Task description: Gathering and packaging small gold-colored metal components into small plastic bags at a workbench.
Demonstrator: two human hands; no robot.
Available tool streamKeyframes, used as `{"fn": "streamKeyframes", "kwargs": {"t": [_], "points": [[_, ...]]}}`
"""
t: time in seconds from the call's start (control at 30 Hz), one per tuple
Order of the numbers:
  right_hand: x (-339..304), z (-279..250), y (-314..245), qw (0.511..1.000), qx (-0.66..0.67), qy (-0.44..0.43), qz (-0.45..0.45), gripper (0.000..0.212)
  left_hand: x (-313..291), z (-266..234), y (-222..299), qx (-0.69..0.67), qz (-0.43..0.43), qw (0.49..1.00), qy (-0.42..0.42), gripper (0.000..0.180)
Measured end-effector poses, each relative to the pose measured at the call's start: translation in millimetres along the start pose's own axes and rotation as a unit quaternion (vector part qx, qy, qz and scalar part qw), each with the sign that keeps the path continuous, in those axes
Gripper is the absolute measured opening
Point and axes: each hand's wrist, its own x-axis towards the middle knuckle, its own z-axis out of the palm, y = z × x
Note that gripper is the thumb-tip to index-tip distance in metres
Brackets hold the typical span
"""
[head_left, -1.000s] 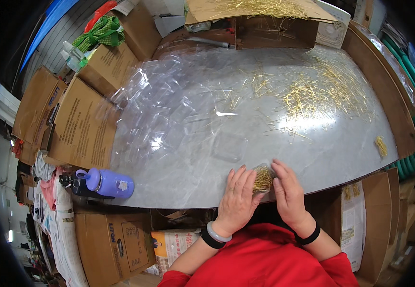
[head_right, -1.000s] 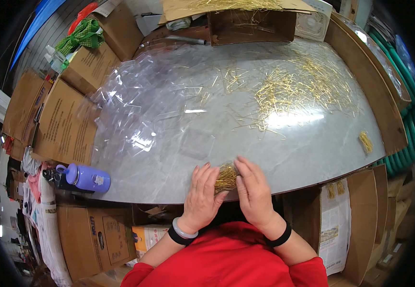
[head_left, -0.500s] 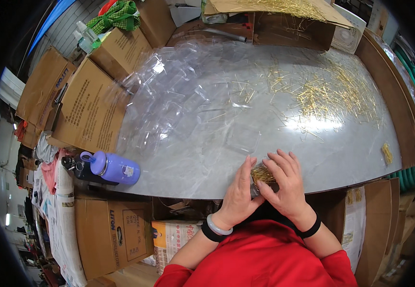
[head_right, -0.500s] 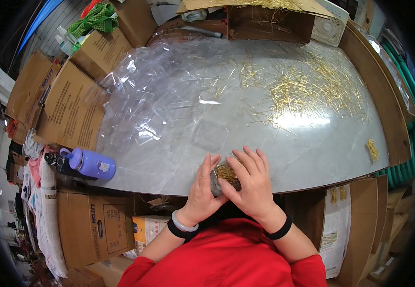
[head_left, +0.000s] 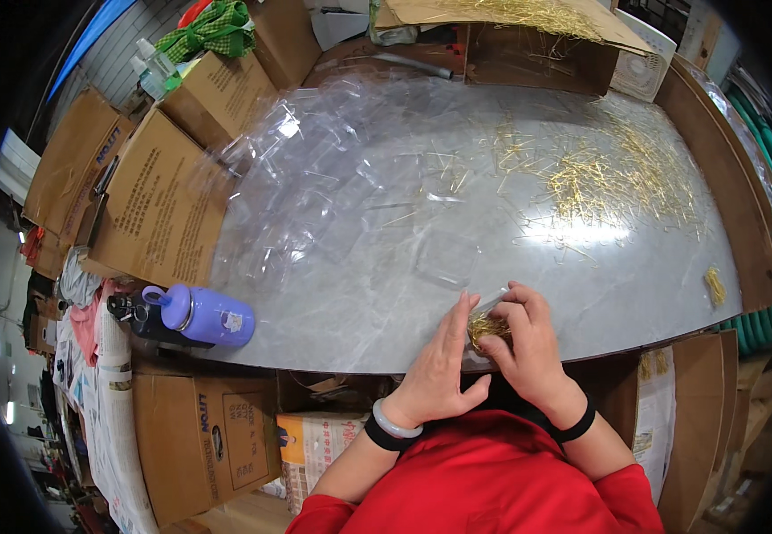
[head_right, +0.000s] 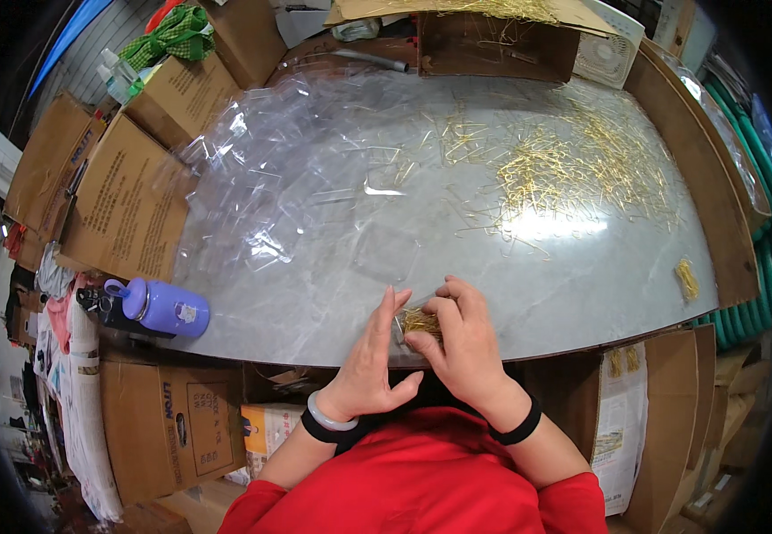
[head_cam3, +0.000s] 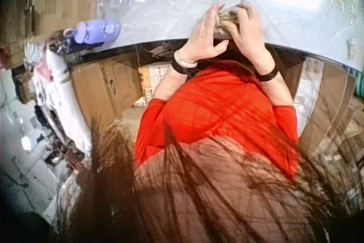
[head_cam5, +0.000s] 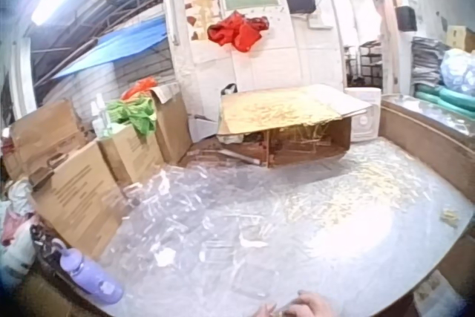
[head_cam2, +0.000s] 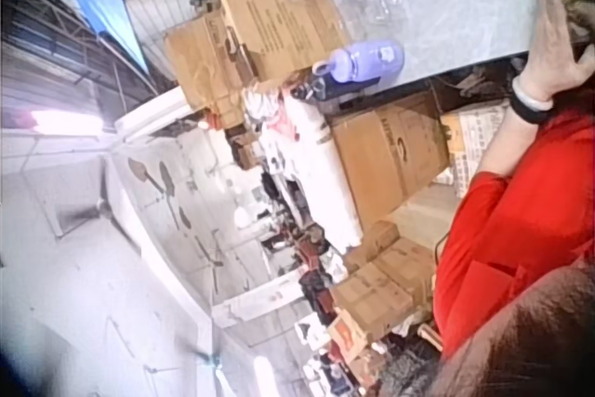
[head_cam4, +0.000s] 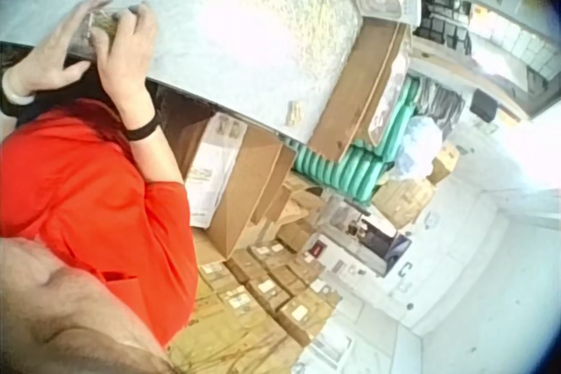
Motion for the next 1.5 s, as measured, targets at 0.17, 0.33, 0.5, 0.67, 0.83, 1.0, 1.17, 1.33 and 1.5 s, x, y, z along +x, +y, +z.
{"fn": "streamKeyframes", "kwargs": {"t": [0.17,0.33,0.5,0.67,0.83,1.0,1.17,1.33,1.5], "points": [[-2.2,-22.5,17.0,0.983,0.171,-0.024,0.059,0.03,-0.7,11.5,-2.2,0.115,0.016,0.993,0.019,0.101],[-8.8,-33.0,24.8,0.995,0.084,-0.053,0.01,0.035,3.3,22.3,-2.5,0.18,0.02,0.983,0.022,0.08],[-2.1,-27.0,21.0,0.98,0.162,-0.068,0.097,0.038,4.7,21.4,1.4,0.209,0.009,0.978,0.005,0.065],[-7.7,-17.8,17.4,0.992,0.123,0.0,0.04,0.036,3.8,24.8,-3.0,0.244,0.034,0.969,0.004,0.06],[-7.9,-19.9,18.9,0.998,0.01,-0.021,-0.054,0.035,4.9,25.4,-1.7,0.252,0.04,0.967,0.017,0.06],[-4.4,-22.6,20.9,0.982,0.152,-0.075,0.085,0.041,4.9,21.7,1.5,0.167,0.006,0.986,0.02,0.068],[-5.7,-16.4,16.7,0.999,0.045,-0.028,0.002,0.044,1.6,16.1,-2.5,0.117,0.008,0.993,0.017,0.085],[-10.6,-20.2,5.7,0.985,-0.124,-0.098,-0.071,0.058,1.5,6.8,-2.9,0.058,0.004,0.998,-0.006,0.101],[-6.9,-15.1,-4.7,0.988,-0.119,-0.079,-0.055,0.066,-2.5,1.6,-9.1,-0.039,0.01,0.999,-0.002,0.11]]}}
